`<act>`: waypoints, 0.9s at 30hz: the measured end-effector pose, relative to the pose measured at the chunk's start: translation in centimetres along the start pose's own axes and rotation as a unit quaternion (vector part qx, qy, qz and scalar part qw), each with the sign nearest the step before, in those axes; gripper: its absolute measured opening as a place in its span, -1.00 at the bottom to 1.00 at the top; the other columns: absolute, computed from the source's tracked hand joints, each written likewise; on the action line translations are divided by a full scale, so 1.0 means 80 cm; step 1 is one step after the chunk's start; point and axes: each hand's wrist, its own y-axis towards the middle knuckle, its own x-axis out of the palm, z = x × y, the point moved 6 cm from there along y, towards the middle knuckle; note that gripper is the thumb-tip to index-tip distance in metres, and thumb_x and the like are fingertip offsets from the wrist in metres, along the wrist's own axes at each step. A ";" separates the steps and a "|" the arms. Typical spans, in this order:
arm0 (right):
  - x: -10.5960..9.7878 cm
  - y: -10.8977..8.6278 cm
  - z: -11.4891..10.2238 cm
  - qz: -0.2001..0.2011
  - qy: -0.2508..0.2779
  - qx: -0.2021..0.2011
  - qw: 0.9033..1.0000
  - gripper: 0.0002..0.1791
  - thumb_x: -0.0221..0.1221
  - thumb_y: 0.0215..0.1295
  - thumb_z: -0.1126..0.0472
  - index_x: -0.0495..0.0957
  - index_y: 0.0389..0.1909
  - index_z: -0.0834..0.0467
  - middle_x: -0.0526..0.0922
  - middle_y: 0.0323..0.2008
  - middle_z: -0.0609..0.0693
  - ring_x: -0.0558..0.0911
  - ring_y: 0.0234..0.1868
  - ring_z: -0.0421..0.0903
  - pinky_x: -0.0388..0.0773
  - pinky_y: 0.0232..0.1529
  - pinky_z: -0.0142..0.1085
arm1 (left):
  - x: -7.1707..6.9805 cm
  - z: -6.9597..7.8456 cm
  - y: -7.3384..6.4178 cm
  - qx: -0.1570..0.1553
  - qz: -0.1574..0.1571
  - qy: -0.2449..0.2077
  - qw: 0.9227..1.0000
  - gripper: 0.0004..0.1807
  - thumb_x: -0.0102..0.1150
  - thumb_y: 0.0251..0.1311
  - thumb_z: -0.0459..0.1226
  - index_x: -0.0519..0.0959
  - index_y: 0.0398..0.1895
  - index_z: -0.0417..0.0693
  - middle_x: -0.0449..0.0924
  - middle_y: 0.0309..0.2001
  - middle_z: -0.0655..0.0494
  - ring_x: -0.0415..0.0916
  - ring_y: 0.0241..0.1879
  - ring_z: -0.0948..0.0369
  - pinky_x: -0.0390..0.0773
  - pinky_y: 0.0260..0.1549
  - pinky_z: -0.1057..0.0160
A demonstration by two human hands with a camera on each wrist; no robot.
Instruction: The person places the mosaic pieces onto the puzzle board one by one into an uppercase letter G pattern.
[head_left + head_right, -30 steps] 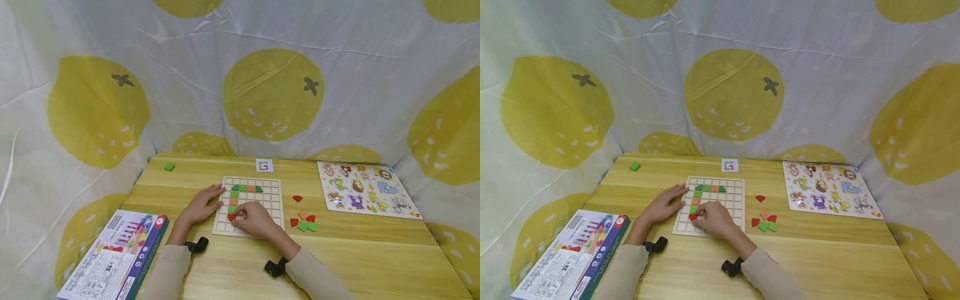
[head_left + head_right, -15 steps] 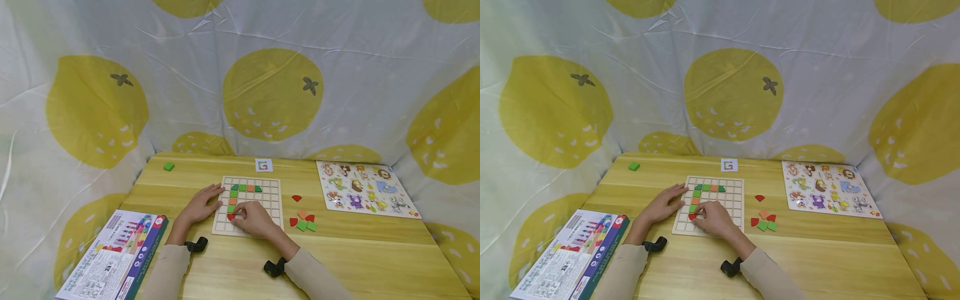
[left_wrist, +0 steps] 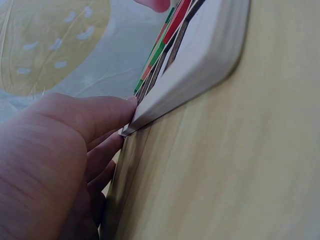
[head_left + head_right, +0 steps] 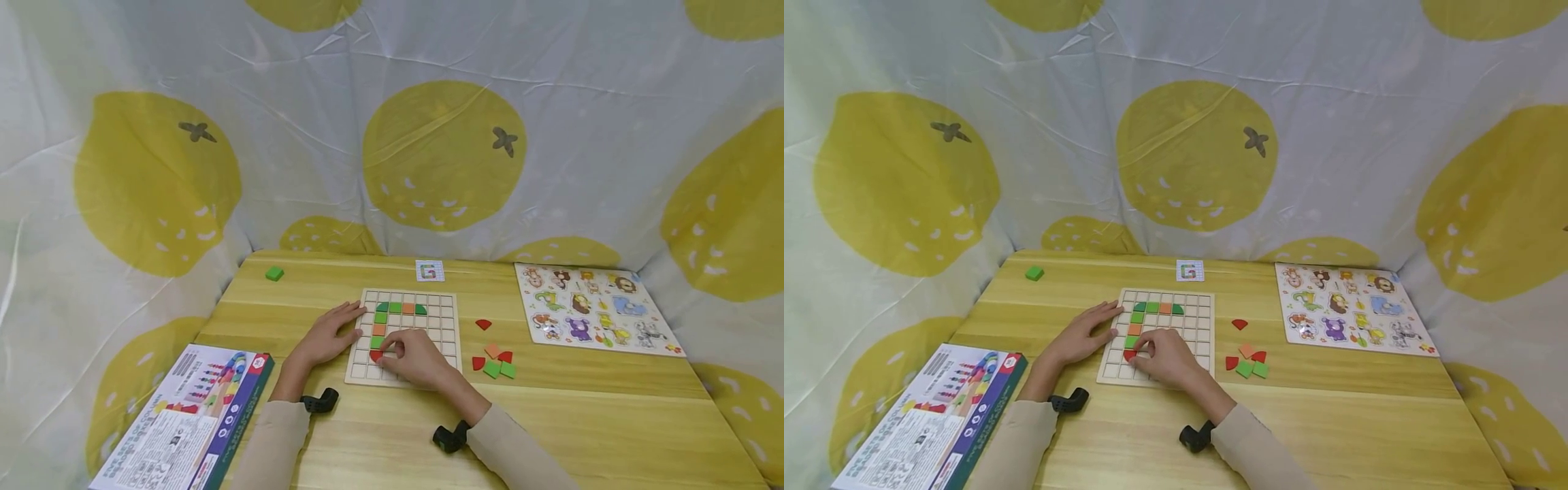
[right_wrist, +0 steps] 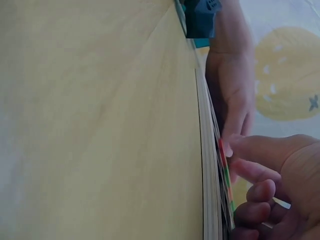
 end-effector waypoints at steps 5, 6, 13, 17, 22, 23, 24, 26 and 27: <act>-0.009 -0.004 0.006 0.003 0.020 0.005 1.000 -0.85 0.39 0.30 0.06 0.78 -0.17 -0.01 0.37 -0.68 -0.14 0.33 -0.65 -0.25 0.24 -0.57 -0.41 | -0.001 0.000 -0.001 0.000 0.000 0.002 1.000 -0.40 0.10 0.51 -0.04 0.34 0.57 0.14 0.15 0.62 0.09 -0.01 0.64 -0.09 0.03 0.50 -0.37; -0.012 -0.006 0.008 0.005 0.020 0.008 1.000 -0.84 0.40 0.30 0.05 0.78 -0.17 -0.01 0.37 -0.67 -0.14 0.33 -0.64 -0.24 0.25 -0.56 -0.41 | -0.001 -0.001 -0.001 0.000 0.001 0.002 1.000 -0.39 0.10 0.51 -0.04 0.33 0.57 0.14 0.15 0.62 0.08 -0.01 0.64 -0.10 0.03 0.50 -0.37; -0.037 -0.016 0.027 0.030 0.009 0.024 0.999 -0.81 0.43 0.27 0.04 0.78 -0.18 0.03 0.32 -0.67 -0.15 0.30 -0.61 -0.23 0.21 -0.54 -0.41 | -0.002 0.000 -0.002 0.001 0.000 0.007 1.000 -0.39 0.11 0.50 -0.05 0.34 0.56 0.10 0.16 0.62 0.07 0.00 0.63 -0.11 0.05 0.51 -0.34; -0.053 -0.022 0.039 0.048 0.007 0.034 0.998 -0.83 0.42 0.27 0.05 0.78 -0.19 0.02 0.29 -0.67 -0.14 0.27 -0.62 -0.23 0.15 -0.55 -0.41 | -0.002 0.001 -0.001 0.004 -0.002 0.005 1.000 -0.39 0.11 0.50 -0.06 0.34 0.56 0.09 0.16 0.62 0.06 0.00 0.63 -0.11 0.06 0.51 -0.33; -0.077 -0.033 0.057 0.065 -0.002 0.042 0.997 -0.84 0.45 0.25 0.06 0.78 -0.20 0.00 0.29 -0.67 -0.15 0.26 -0.61 -0.25 0.18 -0.52 -0.43 | -0.001 0.001 -0.001 0.006 -0.001 0.001 1.000 -0.38 0.11 0.51 -0.07 0.32 0.57 0.10 0.16 0.62 0.06 -0.01 0.63 -0.11 0.05 0.51 -0.34; -0.083 -0.036 0.061 0.068 -0.001 0.043 0.997 -0.82 0.45 0.25 0.06 0.78 -0.19 0.02 0.29 -0.66 -0.15 0.25 -0.61 -0.25 0.19 -0.51 -0.42 | 0.000 0.000 -0.001 0.007 0.000 0.002 1.000 -0.38 0.10 0.51 -0.06 0.32 0.57 0.10 0.15 0.62 0.07 -0.01 0.63 -0.11 0.05 0.51 -0.34; -0.089 -0.039 0.063 0.070 -0.001 0.044 0.997 -0.81 0.46 0.24 0.06 0.78 -0.17 0.03 0.28 -0.66 -0.15 0.25 -0.60 -0.25 0.20 -0.50 -0.42 | 0.001 0.000 -0.001 0.007 0.000 0.003 1.000 -0.38 0.10 0.51 -0.06 0.31 0.58 0.11 0.15 0.63 0.07 -0.02 0.63 -0.11 0.05 0.50 -0.35; -0.100 -0.045 0.069 0.073 0.001 0.044 0.996 -0.79 0.46 0.24 0.06 0.78 -0.16 0.04 0.29 -0.65 -0.16 0.25 -0.60 -0.26 0.23 -0.48 -0.42 | 0.001 -0.001 0.000 0.008 0.001 0.003 1.000 -0.38 0.10 0.51 -0.05 0.31 0.58 0.12 0.15 0.63 0.07 -0.02 0.64 -0.11 0.05 0.50 -0.35; -0.106 -0.048 0.072 0.074 0.003 0.045 0.996 -0.79 0.46 0.24 0.06 0.78 -0.16 0.05 0.28 -0.65 -0.16 0.24 -0.60 -0.27 0.23 -0.48 -0.41 | 0.001 -0.001 0.000 0.008 0.002 0.004 1.000 -0.38 0.10 0.51 -0.05 0.31 0.58 0.12 0.15 0.63 0.07 -0.02 0.64 -0.11 0.05 0.50 -0.35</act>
